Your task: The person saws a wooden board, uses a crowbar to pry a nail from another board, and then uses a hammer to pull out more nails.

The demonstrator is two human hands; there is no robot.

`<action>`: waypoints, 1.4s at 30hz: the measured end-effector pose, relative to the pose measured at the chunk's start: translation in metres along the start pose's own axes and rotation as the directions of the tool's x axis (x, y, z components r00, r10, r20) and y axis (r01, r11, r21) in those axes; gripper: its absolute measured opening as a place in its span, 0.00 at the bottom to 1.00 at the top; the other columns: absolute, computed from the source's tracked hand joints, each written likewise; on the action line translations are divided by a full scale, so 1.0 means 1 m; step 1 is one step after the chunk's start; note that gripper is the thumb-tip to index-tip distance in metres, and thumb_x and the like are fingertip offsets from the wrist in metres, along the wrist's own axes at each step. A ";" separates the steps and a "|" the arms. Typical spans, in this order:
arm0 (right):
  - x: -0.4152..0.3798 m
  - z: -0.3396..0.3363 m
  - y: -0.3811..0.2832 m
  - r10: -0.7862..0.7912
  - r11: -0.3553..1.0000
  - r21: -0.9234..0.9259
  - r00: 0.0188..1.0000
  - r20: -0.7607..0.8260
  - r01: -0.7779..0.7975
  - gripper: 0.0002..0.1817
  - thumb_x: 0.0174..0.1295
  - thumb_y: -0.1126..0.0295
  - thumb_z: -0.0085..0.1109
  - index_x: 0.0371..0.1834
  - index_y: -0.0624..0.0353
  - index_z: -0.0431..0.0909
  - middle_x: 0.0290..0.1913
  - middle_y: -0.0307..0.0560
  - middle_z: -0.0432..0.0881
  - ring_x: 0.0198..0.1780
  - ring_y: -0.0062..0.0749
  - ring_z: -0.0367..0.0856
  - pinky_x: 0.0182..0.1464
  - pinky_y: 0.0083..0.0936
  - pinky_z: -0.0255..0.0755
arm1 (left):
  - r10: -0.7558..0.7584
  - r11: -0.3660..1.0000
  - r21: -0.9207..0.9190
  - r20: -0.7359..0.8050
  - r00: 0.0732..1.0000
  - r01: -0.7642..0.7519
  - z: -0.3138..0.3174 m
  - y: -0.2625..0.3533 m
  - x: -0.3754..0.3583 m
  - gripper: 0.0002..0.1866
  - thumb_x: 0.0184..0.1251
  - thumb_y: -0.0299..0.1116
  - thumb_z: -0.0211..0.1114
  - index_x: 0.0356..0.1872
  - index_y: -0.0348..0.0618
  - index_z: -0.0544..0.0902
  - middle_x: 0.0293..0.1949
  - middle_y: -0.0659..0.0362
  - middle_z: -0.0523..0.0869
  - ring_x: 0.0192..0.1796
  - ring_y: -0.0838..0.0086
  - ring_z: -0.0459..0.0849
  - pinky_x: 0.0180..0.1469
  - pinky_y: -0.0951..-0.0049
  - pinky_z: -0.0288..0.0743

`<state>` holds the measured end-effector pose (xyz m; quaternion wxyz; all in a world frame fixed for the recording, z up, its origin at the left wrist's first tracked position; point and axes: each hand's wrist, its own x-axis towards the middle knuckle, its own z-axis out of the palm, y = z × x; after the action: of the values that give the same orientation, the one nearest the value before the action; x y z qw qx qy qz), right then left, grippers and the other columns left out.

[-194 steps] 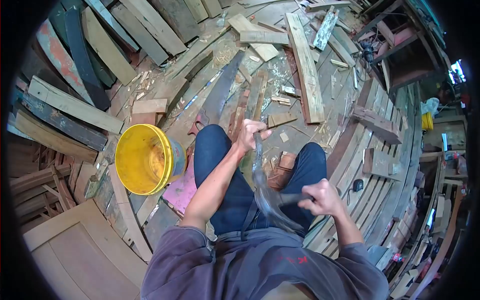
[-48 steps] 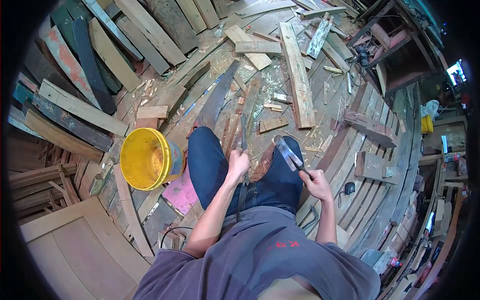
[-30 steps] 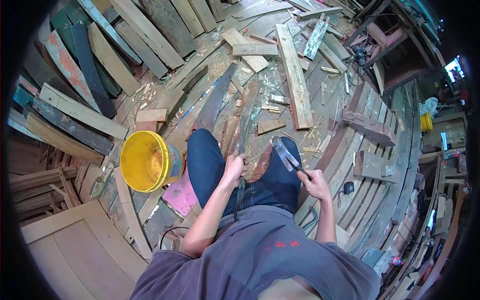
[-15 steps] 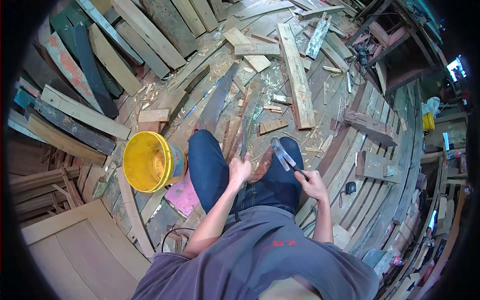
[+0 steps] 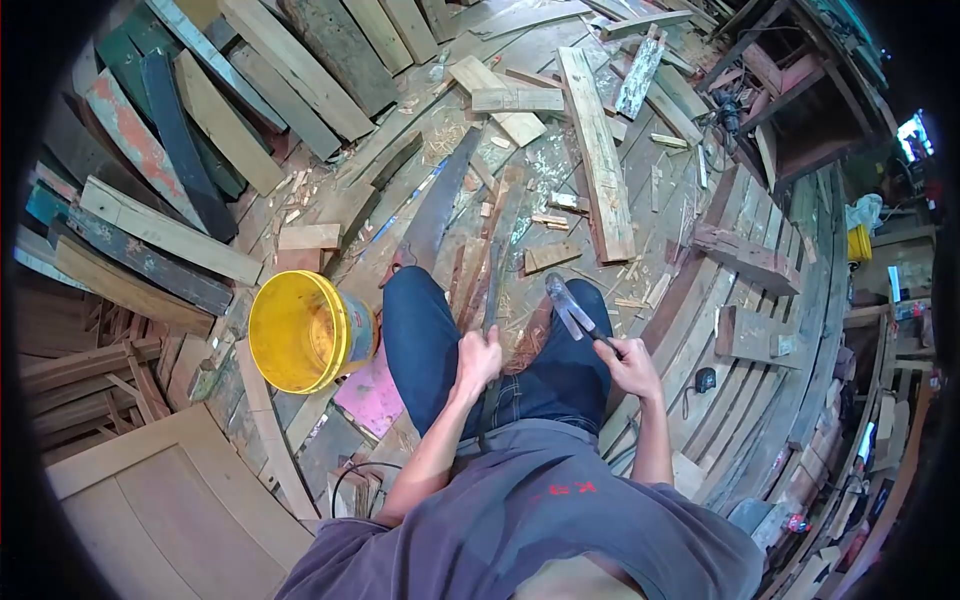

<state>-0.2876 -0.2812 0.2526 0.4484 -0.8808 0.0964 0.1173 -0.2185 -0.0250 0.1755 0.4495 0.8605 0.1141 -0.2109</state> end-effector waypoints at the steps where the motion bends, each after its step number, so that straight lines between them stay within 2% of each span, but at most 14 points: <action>1: 0.002 0.001 0.001 -0.006 1.000 0.021 1.000 -0.013 0.006 0.26 0.69 0.53 0.59 0.23 0.68 0.75 0.14 0.46 0.61 0.19 0.22 0.60 0.22 0.32 0.57 | 0.024 1.000 0.003 0.012 1.000 -0.024 -0.004 -0.006 0.003 0.28 0.73 0.44 0.56 0.22 0.22 0.79 0.19 0.37 0.82 0.26 0.49 0.87 0.33 0.54 0.79; 5: -0.007 0.002 0.005 0.007 1.000 0.024 1.000 0.020 -0.008 0.27 0.69 0.53 0.59 0.22 0.67 0.73 0.15 0.43 0.59 0.21 0.20 0.59 0.22 0.30 0.56 | -0.120 0.988 -0.087 0.092 0.988 0.128 -0.034 -0.007 0.008 0.27 0.74 0.45 0.53 0.25 0.26 0.80 0.16 0.42 0.80 0.21 0.56 0.86 0.29 0.58 0.77; 9: -0.010 0.004 0.007 -0.027 0.997 0.071 0.999 0.027 0.025 0.26 0.69 0.53 0.59 0.23 0.68 0.74 0.16 0.42 0.56 0.21 0.19 0.58 0.22 0.30 0.55 | -0.047 0.997 -0.066 0.047 0.998 0.050 -0.018 -0.023 0.014 0.27 0.74 0.45 0.54 0.25 0.25 0.80 0.19 0.38 0.81 0.24 0.52 0.86 0.33 0.55 0.77; 12: -0.010 0.007 0.007 -0.053 0.998 0.041 0.999 0.007 0.053 0.26 0.69 0.53 0.59 0.24 0.68 0.74 0.16 0.43 0.56 0.21 0.20 0.58 0.22 0.30 0.55 | 0.144 0.989 0.025 -0.055 0.988 -0.142 -0.001 -0.040 0.023 0.25 0.74 0.43 0.53 0.24 0.29 0.79 0.15 0.51 0.77 0.16 0.67 0.80 0.23 0.61 0.71; 13: -0.009 0.007 0.008 -0.055 0.998 0.037 0.998 0.007 0.055 0.26 0.69 0.53 0.59 0.24 0.68 0.74 0.16 0.43 0.57 0.21 0.20 0.58 0.22 0.30 0.56 | 0.050 0.998 -0.038 -0.019 0.999 -0.050 0.003 -0.043 0.025 0.25 0.73 0.44 0.54 0.24 0.29 0.79 0.16 0.49 0.78 0.19 0.63 0.81 0.27 0.59 0.72; 17: -0.008 0.007 0.006 -0.034 0.999 0.028 0.999 0.033 0.033 0.26 0.69 0.53 0.59 0.24 0.69 0.74 0.15 0.44 0.57 0.21 0.20 0.57 0.21 0.30 0.56 | 0.122 0.991 0.057 -0.080 0.989 -0.118 0.007 -0.047 0.025 0.26 0.73 0.44 0.54 0.22 0.28 0.78 0.15 0.47 0.77 0.19 0.61 0.81 0.29 0.57 0.73; 20: -0.005 0.005 0.001 -0.033 0.999 0.039 0.999 0.033 0.032 0.26 0.69 0.53 0.59 0.24 0.69 0.74 0.15 0.44 0.57 0.20 0.20 0.57 0.21 0.30 0.56 | -0.020 0.999 -0.040 0.006 1.000 0.020 0.004 -0.040 0.023 0.28 0.70 0.47 0.58 0.28 0.22 0.81 0.30 0.30 0.82 0.39 0.40 0.85 0.43 0.50 0.75; 24: -0.003 0.008 0.007 -0.075 0.996 0.045 0.997 0.007 0.074 0.27 0.69 0.53 0.59 0.23 0.68 0.73 0.15 0.43 0.58 0.20 0.19 0.58 0.21 0.30 0.56 | -0.053 0.998 -0.042 0.051 0.997 0.055 0.003 -0.039 0.018 0.26 0.71 0.46 0.56 0.30 0.25 0.81 0.30 0.31 0.82 0.41 0.41 0.85 0.43 0.50 0.74; 29: -0.003 0.003 0.008 -0.021 0.998 0.054 1.000 0.012 0.020 0.27 0.69 0.52 0.60 0.22 0.68 0.73 0.15 0.43 0.57 0.21 0.19 0.58 0.21 0.30 0.56 | 0.087 0.996 -0.032 -0.047 0.995 -0.088 0.003 -0.061 0.002 0.23 0.73 0.44 0.54 0.33 0.27 0.81 0.30 0.33 0.82 0.40 0.40 0.84 0.42 0.50 0.74; 34: -0.013 0.004 0.011 0.015 0.998 0.067 1.000 0.014 -0.016 0.28 0.68 0.52 0.60 0.21 0.68 0.73 0.15 0.44 0.57 0.20 0.20 0.57 0.21 0.31 0.56 | -0.178 0.973 -0.136 0.071 0.982 0.186 -0.005 -0.051 -0.002 0.25 0.74 0.45 0.54 0.33 0.26 0.81 0.31 0.34 0.83 0.39 0.40 0.84 0.42 0.51 0.74; 35: -0.010 0.003 0.012 -0.003 0.999 0.043 1.000 0.002 0.003 0.28 0.68 0.52 0.60 0.21 0.68 0.73 0.15 0.44 0.57 0.20 0.20 0.57 0.21 0.31 0.56 | -0.055 0.994 -0.092 0.006 0.998 0.055 0.008 -0.079 0.013 0.26 0.74 0.46 0.54 0.33 0.25 0.81 0.31 0.36 0.84 0.38 0.44 0.86 0.41 0.52 0.74; 38: -0.010 0.000 0.011 -0.031 1.000 0.002 1.000 0.006 0.031 0.28 0.68 0.52 0.60 0.21 0.68 0.73 0.14 0.45 0.57 0.20 0.21 0.58 0.21 0.32 0.55 | -0.071 0.993 -0.093 0.025 0.997 0.073 0.001 -0.062 0.011 0.26 0.74 0.46 0.53 0.34 0.25 0.80 0.32 0.36 0.85 0.38 0.48 0.87 0.42 0.53 0.74; 39: -0.012 0.000 0.010 -0.033 0.999 0.005 0.999 0.010 0.033 0.28 0.68 0.51 0.60 0.21 0.68 0.73 0.14 0.45 0.57 0.19 0.22 0.58 0.21 0.32 0.55 | -0.101 0.986 -0.123 0.060 0.993 0.108 -0.006 -0.046 0.008 0.24 0.73 0.45 0.54 0.31 0.28 0.79 0.25 0.44 0.83 0.31 0.57 0.85 0.37 0.57 0.75; 42: -0.017 -0.001 0.008 -0.037 0.999 0.026 0.999 -0.001 0.037 0.28 0.69 0.52 0.60 0.21 0.68 0.72 0.14 0.45 0.57 0.19 0.23 0.58 0.21 0.32 0.54 | -0.177 0.878 -0.411 0.201 0.964 0.247 -0.019 -0.019 0.004 0.21 0.73 0.44 0.54 0.27 0.34 0.77 0.18 0.56 0.75 0.23 0.69 0.77 0.29 0.65 0.72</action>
<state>-0.3058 -0.2857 0.2515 0.4618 -0.8766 0.0816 0.1077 -0.2170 0.0013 0.1690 0.6107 0.7022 0.2159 -0.2955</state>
